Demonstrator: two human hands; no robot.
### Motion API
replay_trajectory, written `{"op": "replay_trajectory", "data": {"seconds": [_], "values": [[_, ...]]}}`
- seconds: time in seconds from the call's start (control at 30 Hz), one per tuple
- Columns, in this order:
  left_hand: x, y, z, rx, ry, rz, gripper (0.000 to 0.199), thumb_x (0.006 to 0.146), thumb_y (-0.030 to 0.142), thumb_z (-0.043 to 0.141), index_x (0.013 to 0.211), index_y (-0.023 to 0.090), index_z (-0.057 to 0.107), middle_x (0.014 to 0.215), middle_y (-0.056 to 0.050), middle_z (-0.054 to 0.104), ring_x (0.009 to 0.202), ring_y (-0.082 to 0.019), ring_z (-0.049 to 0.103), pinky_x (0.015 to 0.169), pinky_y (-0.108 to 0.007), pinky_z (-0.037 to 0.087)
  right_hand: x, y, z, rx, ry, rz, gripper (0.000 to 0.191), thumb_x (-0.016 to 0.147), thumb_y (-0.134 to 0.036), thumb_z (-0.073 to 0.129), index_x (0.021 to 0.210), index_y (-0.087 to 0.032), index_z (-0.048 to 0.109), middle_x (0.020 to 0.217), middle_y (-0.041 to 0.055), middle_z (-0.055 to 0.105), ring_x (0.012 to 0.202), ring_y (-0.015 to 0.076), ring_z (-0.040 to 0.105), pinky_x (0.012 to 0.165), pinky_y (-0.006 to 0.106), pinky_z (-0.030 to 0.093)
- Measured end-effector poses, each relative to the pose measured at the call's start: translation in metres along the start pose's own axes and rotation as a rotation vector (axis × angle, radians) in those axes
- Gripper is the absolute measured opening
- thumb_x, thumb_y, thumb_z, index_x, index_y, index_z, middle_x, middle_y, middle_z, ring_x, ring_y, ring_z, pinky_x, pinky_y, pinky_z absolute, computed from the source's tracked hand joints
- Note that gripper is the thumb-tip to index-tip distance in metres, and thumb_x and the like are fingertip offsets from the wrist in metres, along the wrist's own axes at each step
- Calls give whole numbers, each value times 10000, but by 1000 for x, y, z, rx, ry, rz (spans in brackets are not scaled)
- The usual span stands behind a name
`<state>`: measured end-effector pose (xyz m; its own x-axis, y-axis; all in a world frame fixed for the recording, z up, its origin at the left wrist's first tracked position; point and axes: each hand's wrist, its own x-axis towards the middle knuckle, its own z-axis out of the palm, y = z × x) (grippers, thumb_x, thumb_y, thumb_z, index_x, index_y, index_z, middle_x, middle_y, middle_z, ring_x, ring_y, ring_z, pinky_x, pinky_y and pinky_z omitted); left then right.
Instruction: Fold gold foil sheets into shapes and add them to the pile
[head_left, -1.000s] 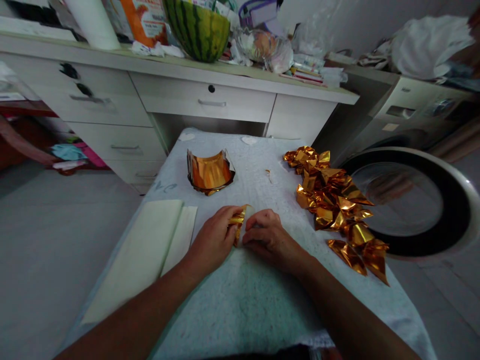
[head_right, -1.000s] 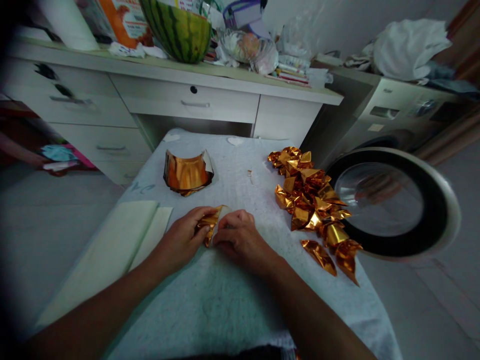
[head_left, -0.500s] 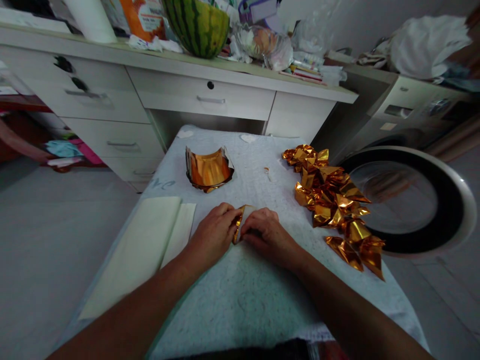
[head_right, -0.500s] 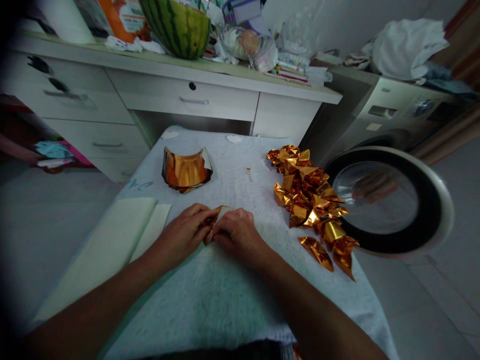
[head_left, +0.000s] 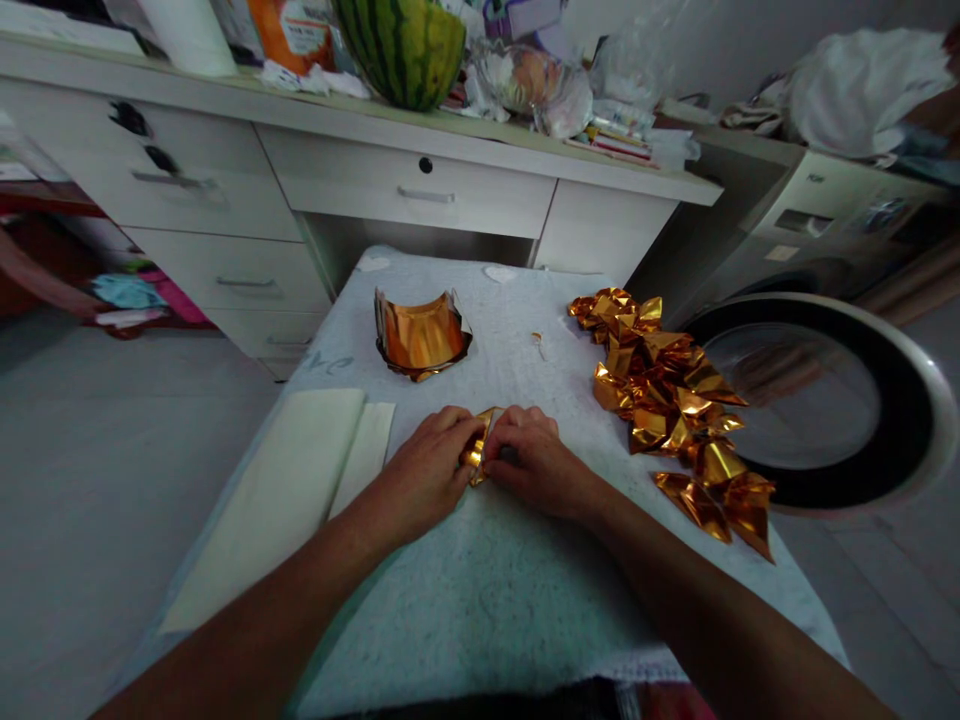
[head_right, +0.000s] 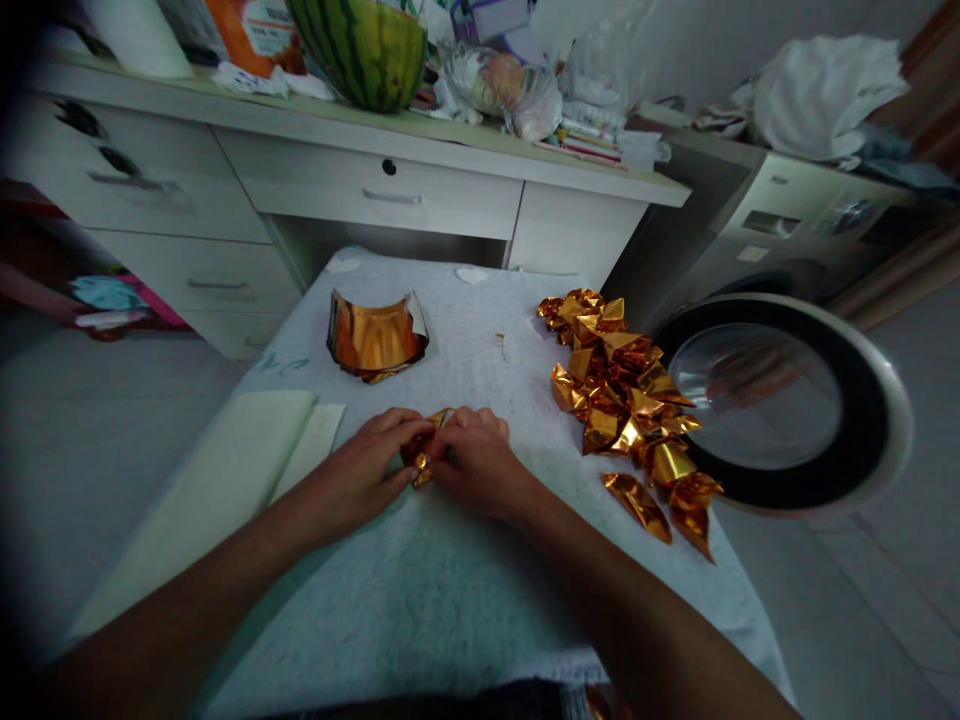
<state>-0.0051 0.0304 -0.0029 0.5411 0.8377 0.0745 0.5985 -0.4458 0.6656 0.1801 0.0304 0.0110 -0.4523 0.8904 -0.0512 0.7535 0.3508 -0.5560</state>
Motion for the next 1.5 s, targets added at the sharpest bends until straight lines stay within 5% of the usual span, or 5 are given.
{"op": "replay_trajectory", "data": {"seconds": [0.2, 0.4, 0.63, 1.5], "values": [[0, 1, 0, -19, 20, -24, 299, 815, 89, 510, 1081, 210, 572, 1139, -67, 551, 1079, -233, 510, 961, -408, 432, -2, 3, 8, 14, 65, -12, 34, 831, -194, 686, 807, -198, 663, 981, 34, 587, 968, 206, 468, 882, 378, 326], [1, 3, -1, -34, 25, -47, 174, 774, 55, 514, 870, 200, 516, 980, -43, 533, 951, -215, 511, 849, -384, 444, -2, 3, 11, 24, 103, 2, 43, 805, -169, 692, 789, -198, 664, 981, 32, 585, 969, 212, 466, 864, 377, 319], [-2, -1, 2, -61, 34, -32, 156, 796, 50, 514, 754, 199, 524, 1091, -49, 524, 1047, -209, 510, 930, -384, 428, -2, 2, 12, 29, 104, 22, 44, 799, -164, 690, 779, -192, 662, 1005, 40, 580, 978, 216, 461, 863, 377, 321], [-4, 0, 0, -70, 20, -45, 100, 828, 155, 581, 744, 209, 584, 1137, -39, 539, 1129, -228, 501, 993, -417, 424, -4, 2, 13, -18, 111, 5, 43, 811, -174, 639, 847, -192, 624, 1026, 50, 557, 985, 224, 445, 847, 374, 329]]}}
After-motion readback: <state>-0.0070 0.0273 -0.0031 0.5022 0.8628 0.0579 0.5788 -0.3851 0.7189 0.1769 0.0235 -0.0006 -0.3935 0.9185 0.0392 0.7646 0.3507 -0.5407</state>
